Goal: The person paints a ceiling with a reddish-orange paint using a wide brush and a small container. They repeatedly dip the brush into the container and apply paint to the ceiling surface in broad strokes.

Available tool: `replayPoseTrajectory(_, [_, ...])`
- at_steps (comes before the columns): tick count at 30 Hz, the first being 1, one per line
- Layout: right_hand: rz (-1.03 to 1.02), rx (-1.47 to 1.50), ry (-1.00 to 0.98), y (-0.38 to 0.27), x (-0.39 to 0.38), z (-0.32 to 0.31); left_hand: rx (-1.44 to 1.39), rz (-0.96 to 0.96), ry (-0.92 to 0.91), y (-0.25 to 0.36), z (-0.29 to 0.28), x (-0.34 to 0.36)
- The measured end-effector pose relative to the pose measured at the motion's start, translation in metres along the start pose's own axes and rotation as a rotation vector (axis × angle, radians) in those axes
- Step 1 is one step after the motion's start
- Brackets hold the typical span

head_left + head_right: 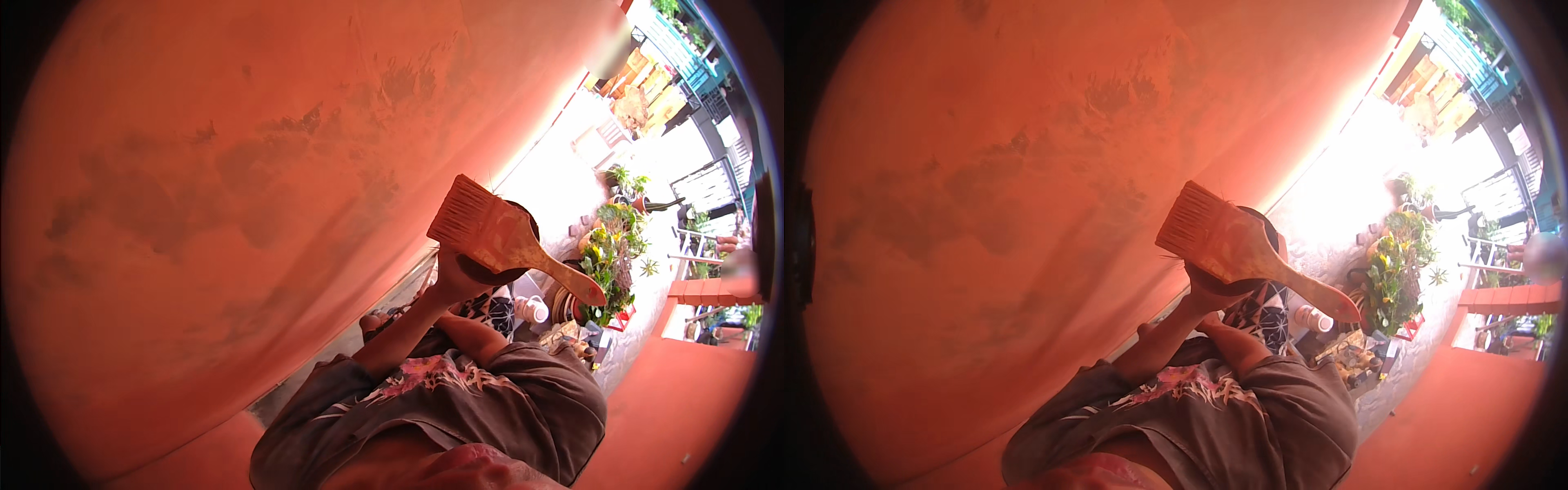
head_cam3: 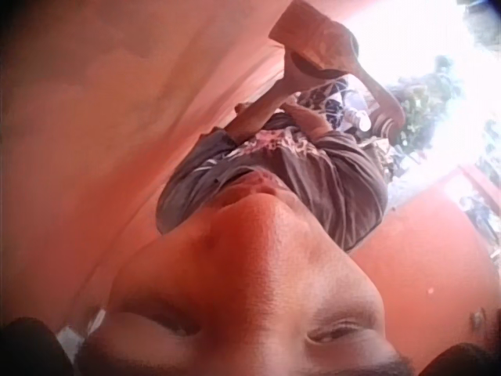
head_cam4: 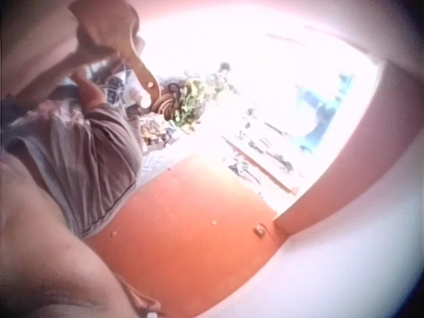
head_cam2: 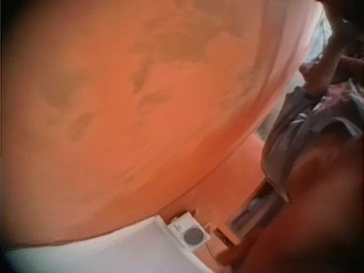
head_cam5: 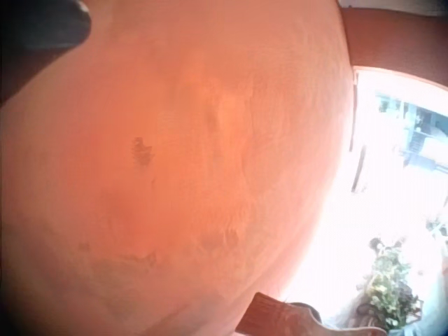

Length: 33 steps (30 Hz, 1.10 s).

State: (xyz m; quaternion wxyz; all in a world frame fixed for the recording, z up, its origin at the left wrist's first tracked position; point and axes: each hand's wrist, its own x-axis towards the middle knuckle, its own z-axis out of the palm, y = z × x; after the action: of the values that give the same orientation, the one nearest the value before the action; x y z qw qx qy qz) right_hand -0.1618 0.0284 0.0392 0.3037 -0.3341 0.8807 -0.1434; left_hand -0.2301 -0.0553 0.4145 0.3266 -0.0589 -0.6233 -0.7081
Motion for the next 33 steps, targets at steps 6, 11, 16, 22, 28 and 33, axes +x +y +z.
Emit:
replayPoseTrajectory(6, [0.003, 0.004, 0.033, 0.0, 0.001, -0.005, -0.06, 0.026, 0.03, -0.005, 0.005, -0.008])
replayPoseTrajectory(11, [0.002, 0.013, 0.058, 0.002, -0.003, -0.016, -0.008, 0.007, 0.099, -0.028, 0.007, -0.031])
replayPoseTrajectory(16, [0.003, 0.035, 0.089, 0.002, 0.001, -0.023, 0.103, 0.015, 0.125, -0.036, 0.008, -0.038])
replayPoseTrajectory(22, [0.003, 0.063, 0.131, 0.0, 0.0, -0.039, 0.168, 0.063, 0.163, -0.041, 0.013, -0.042])
replayPoseTrajectory(28, [0.017, 0.114, 0.197, -0.005, -0.006, -0.055, 0.159, -0.033, 0.199, -0.035, 0.018, -0.047])
replayPoseTrajectory(33, [0.039, 0.191, 0.295, -0.019, -0.009, -0.075, 0.166, -0.022, 0.187, -0.032, 0.018, -0.052])
